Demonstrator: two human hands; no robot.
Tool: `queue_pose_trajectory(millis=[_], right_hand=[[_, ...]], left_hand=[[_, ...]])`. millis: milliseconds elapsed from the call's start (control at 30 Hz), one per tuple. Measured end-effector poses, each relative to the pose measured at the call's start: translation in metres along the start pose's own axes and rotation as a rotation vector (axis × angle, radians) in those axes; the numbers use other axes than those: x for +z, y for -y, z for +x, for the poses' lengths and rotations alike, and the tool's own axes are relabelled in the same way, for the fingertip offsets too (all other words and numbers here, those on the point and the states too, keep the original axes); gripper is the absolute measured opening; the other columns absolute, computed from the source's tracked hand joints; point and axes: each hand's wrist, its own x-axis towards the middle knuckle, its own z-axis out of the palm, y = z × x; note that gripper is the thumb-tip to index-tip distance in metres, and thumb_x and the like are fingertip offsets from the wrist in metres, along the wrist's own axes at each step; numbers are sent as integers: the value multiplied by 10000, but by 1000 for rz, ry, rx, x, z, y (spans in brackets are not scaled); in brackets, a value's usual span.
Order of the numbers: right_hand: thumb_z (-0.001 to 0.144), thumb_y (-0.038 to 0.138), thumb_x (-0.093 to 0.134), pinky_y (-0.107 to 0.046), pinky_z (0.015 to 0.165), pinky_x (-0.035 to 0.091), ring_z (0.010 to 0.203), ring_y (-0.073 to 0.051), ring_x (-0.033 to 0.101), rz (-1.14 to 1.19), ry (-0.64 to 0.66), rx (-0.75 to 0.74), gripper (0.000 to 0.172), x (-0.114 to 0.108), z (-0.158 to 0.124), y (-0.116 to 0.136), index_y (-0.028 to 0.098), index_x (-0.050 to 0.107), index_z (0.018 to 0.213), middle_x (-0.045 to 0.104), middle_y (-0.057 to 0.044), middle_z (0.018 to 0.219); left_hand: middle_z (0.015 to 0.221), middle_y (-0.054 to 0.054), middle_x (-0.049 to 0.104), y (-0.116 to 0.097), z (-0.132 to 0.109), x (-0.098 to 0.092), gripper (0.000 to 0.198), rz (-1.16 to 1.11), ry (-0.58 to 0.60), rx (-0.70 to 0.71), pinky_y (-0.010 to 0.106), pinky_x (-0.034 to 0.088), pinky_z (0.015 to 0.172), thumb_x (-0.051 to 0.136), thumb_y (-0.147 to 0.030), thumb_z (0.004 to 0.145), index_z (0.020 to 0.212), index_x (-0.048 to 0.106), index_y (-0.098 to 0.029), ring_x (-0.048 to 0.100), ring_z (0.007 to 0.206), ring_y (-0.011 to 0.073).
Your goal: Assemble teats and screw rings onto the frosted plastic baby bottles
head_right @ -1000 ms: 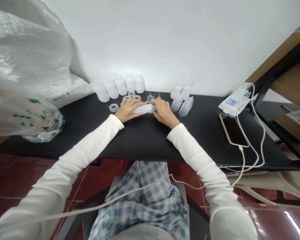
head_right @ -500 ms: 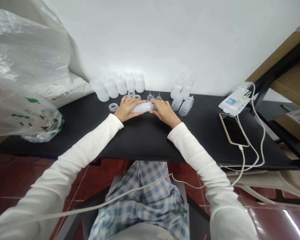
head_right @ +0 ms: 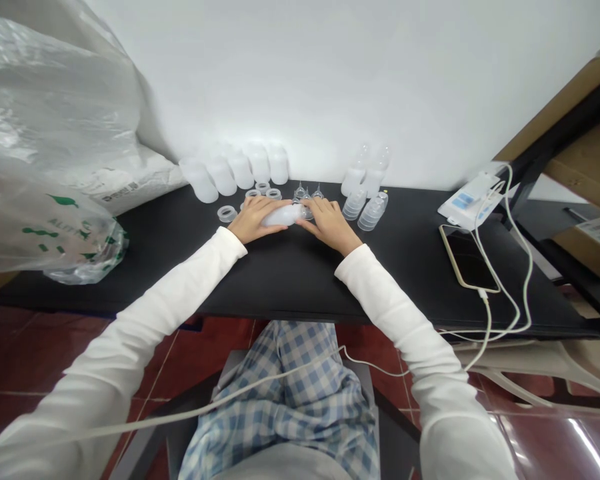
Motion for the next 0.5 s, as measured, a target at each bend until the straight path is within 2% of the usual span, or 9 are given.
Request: queue_pose_trajectory(millis=[100, 233, 500], right_hand=[[1041, 498, 479, -469, 965, 437, 1174, -340, 610, 23, 3, -34, 588, 1, 0, 1, 135, 424, 1500, 630, -209, 1379], [1053, 381, 464, -462, 967, 431, 1137, -327, 626, 38, 18, -38, 421, -1, 0, 0, 184, 502, 1423, 668, -167, 1353], [1041, 480, 494, -456, 967, 421, 1119, -326, 634, 5, 22, -36, 471, -9, 0, -1, 192, 533, 1411, 687, -159, 1348]], left_hand=[[1316, 129, 708, 0, 1, 1, 622, 14, 5, 0, 447, 405, 1044, 686, -477, 938, 1495, 554, -235, 608, 1240, 322], [1298, 149, 716, 0, 0, 3, 631, 2, 5, 8, 446, 407, 1044, 676, -496, 945, 1490, 559, -202, 637, 1213, 318], [1327, 162, 703, -2, -1, 5, 623, -6, -15, -5, 416, 423, 1036, 668, -482, 957, 1508, 548, -216, 654, 1222, 301]])
